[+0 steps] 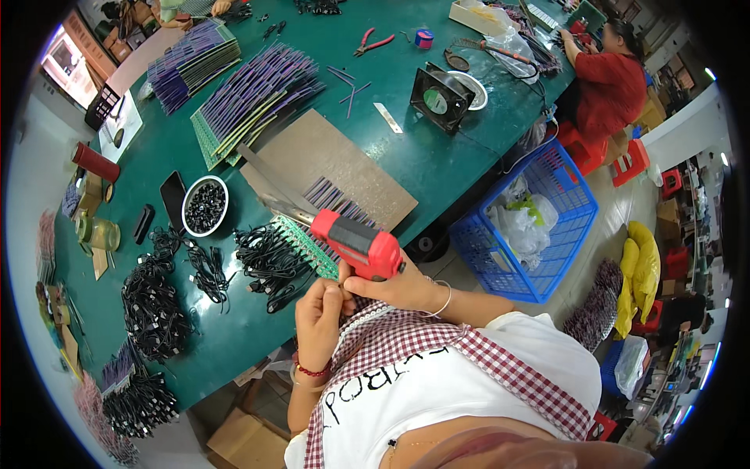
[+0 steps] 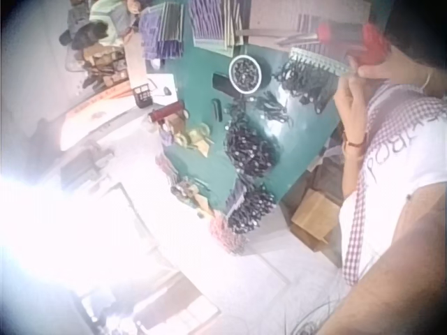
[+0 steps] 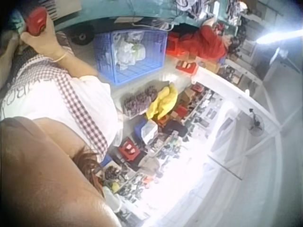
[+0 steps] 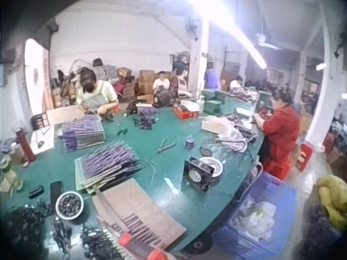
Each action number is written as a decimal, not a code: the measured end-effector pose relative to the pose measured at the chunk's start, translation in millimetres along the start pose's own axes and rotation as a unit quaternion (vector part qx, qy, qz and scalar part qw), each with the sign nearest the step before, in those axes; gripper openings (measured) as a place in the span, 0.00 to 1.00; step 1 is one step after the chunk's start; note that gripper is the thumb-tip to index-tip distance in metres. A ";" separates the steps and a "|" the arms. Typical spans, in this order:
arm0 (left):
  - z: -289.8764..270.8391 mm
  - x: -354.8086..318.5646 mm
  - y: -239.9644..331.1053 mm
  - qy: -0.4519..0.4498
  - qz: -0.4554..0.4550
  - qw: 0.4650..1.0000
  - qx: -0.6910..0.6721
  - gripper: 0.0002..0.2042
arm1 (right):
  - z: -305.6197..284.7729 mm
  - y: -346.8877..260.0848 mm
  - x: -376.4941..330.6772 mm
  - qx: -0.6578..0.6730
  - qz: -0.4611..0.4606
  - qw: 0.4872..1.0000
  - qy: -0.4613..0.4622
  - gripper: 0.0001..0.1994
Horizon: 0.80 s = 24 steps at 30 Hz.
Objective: The person solders wires and connectors onto circuit boards using a handheld soldering iron.
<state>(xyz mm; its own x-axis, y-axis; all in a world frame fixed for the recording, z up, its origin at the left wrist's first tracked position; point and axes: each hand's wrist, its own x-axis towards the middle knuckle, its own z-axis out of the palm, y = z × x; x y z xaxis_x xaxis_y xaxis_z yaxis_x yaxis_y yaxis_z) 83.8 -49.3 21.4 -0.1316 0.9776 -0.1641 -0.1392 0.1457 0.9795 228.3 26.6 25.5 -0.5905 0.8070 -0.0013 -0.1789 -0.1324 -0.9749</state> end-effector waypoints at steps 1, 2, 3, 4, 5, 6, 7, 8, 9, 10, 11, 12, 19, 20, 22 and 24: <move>-0.6 -0.9 -1.3 0.003 -0.001 1.000 -0.001 0.13 | 1.8 1.1 0.2 0.009 0.011 1.000 -0.018 0.18; -2.2 -2.0 -2.4 -0.003 -0.005 1.000 0.025 0.13 | 3.9 4.8 -0.5 -0.027 -0.020 0.999 0.007 0.21; -3.3 -3.4 -3.1 -0.008 -0.009 0.999 0.052 0.13 | 5.2 3.8 -1.2 -0.026 -0.018 1.000 0.006 0.21; -3.1 -4.1 -1.0 0.008 -0.011 0.998 0.067 0.11 | 6.5 0.6 -2.1 -0.056 -0.039 0.998 0.011 0.22; -3.6 -4.3 0.5 0.008 -0.013 0.998 0.067 0.11 | 6.7 -2.2 -1.9 -0.088 -0.062 0.994 0.016 0.22; -4.4 -4.3 1.7 0.031 0.026 0.989 0.142 0.10 | 5.7 -3.6 -0.9 -0.087 -0.061 0.994 0.017 0.22; -5.3 -4.0 2.3 0.054 0.066 0.973 0.216 0.10 | 4.2 -5.0 0.5 -0.095 -0.057 0.994 0.001 0.22; -6.6 -4.6 1.6 0.055 0.065 0.973 0.215 0.10 | 3.6 -6.6 1.1 -0.103 -0.052 0.993 -0.016 0.22; -8.4 -5.3 0.1 0.045 0.052 0.972 0.223 0.08 | 4.8 -8.4 1.0 -0.103 -0.052 0.993 -0.016 0.22; -9.0 -5.2 -0.6 0.035 0.039 0.972 0.230 0.07 | 6.6 -10.3 0.9 -0.134 -0.096 0.986 0.005 0.21; -7.2 -6.1 1.8 0.036 0.040 0.972 0.229 0.07 | 8.1 -10.4 -0.1 -0.164 -0.140 0.976 0.026 0.20; -3.7 -7.1 7.1 0.027 0.023 0.983 0.179 0.06 | 6.8 -6.8 -1.3 -0.166 -0.141 0.976 0.025 0.20; 1.9 -4.1 2.6 -0.033 -0.004 0.998 -0.061 0.05 | -2.3 -3.2 2.3 0.222 0.076 0.972 -0.015 0.20; 1.3 -2.8 2.1 -0.031 0.000 0.998 -0.061 0.05 | -1.2 -0.3 3.1 0.213 0.074 0.974 0.008 0.21; 0.3 -0.6 1.2 0.009 -0.013 0.995 -0.098 0.06 | -1.6 -0.1 3.2 0.173 0.062 0.982 0.033 0.22; -1.5 0.5 0.7 0.017 -0.012 0.997 -0.070 0.06 | -1.9 -1.6 1.2 0.125 0.057 0.990 0.021 0.18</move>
<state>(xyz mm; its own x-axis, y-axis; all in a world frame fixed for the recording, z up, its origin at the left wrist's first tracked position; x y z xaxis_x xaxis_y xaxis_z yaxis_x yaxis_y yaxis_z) 82.1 -48.9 21.9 -0.1595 0.9679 -0.1941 -0.2784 0.1445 0.9495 229.3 28.8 26.7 -0.5856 0.8014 -0.1219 -0.3064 -0.3580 -0.8820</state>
